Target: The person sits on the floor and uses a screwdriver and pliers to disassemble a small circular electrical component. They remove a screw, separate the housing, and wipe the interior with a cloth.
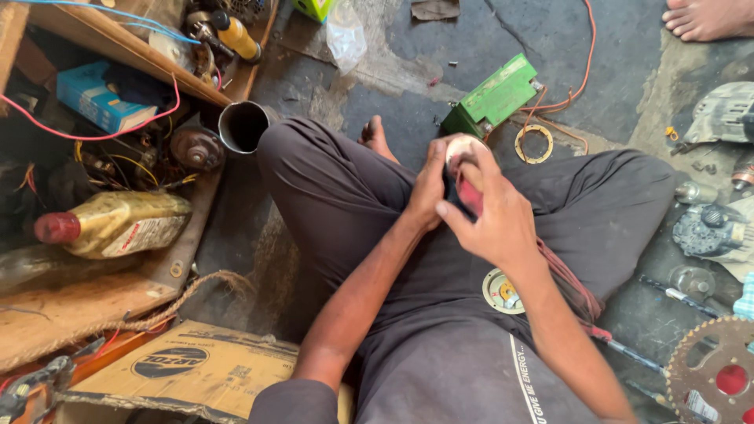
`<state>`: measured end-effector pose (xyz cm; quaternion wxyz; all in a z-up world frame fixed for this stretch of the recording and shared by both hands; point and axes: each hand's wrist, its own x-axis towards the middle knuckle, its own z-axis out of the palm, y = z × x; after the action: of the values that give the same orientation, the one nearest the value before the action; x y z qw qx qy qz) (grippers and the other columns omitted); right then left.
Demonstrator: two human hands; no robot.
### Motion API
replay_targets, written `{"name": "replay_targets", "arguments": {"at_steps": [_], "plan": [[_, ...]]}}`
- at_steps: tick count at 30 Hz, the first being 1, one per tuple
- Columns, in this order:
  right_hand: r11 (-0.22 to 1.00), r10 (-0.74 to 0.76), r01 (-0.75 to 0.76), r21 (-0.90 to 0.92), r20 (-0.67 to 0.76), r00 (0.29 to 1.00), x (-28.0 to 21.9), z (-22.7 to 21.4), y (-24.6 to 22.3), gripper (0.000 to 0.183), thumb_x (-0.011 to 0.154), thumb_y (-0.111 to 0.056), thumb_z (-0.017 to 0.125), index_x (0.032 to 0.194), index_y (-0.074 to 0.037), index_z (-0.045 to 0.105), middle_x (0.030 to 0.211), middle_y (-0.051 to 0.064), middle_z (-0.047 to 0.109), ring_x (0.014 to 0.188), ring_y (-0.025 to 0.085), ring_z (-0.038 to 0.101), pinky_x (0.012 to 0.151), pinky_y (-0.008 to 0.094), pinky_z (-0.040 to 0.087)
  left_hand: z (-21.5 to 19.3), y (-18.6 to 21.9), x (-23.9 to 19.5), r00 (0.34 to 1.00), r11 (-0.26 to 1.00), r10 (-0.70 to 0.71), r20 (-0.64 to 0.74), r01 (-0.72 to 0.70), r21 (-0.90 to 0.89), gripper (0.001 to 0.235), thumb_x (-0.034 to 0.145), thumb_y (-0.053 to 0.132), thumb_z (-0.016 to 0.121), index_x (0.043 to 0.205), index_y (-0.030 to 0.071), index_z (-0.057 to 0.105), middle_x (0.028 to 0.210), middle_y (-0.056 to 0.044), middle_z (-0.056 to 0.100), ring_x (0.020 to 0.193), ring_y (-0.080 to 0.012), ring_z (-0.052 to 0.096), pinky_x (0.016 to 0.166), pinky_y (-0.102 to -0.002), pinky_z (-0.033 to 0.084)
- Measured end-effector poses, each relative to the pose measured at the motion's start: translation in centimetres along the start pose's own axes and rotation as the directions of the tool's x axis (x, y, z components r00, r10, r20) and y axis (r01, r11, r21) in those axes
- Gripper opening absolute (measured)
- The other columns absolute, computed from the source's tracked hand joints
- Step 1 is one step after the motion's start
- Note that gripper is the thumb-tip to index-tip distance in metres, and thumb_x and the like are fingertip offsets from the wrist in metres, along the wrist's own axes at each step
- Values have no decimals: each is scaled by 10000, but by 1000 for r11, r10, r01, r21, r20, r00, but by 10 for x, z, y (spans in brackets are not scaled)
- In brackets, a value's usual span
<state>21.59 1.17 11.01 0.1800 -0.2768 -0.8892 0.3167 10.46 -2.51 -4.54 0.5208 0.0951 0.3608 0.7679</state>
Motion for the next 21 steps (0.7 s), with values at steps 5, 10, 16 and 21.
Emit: {"name": "replay_targets", "arguments": {"at_steps": [5,10,16,21], "plan": [[996,45,-49,76,64,997,-13,0,7,913,865,-395,776,1565,-61,293,1224,146,727,1062,375,723,854,432,571,-3,2,-2,997,995,72,-4,-72,72,445,1173,390,295,1342,56,534,1266,-101,609,1171,-189,584,1057,-356,470],[994,39,-40,104,9,999,0,8,23,841,912,-279,766,1573,-79,287,1298,202,680,1072,423,695,859,445,561,4,3,-6,999,996,-5,43,1,92,409,1157,378,300,1358,87,507,1292,-83,596,1222,-168,570,1094,-337,457],[985,9,-12,171,17,1000,-13,10,33,692,973,-140,691,1551,-116,313,1302,189,701,1109,393,729,912,424,575,0,-4,-6,999,994,6,41,-11,112,450,1159,401,299,1350,61,523,1270,-89,606,1185,-178,587,1069,-339,469],[966,131,-136,221,34,991,-3,12,37,693,982,-85,638,1573,-102,277,1252,211,706,1059,392,721,877,415,560,3,-6,-6,999,987,-21,45,13,158,437,1170,404,332,1383,71,519,1276,-81,606,1183,-152,590,1062,-314,482]]}}
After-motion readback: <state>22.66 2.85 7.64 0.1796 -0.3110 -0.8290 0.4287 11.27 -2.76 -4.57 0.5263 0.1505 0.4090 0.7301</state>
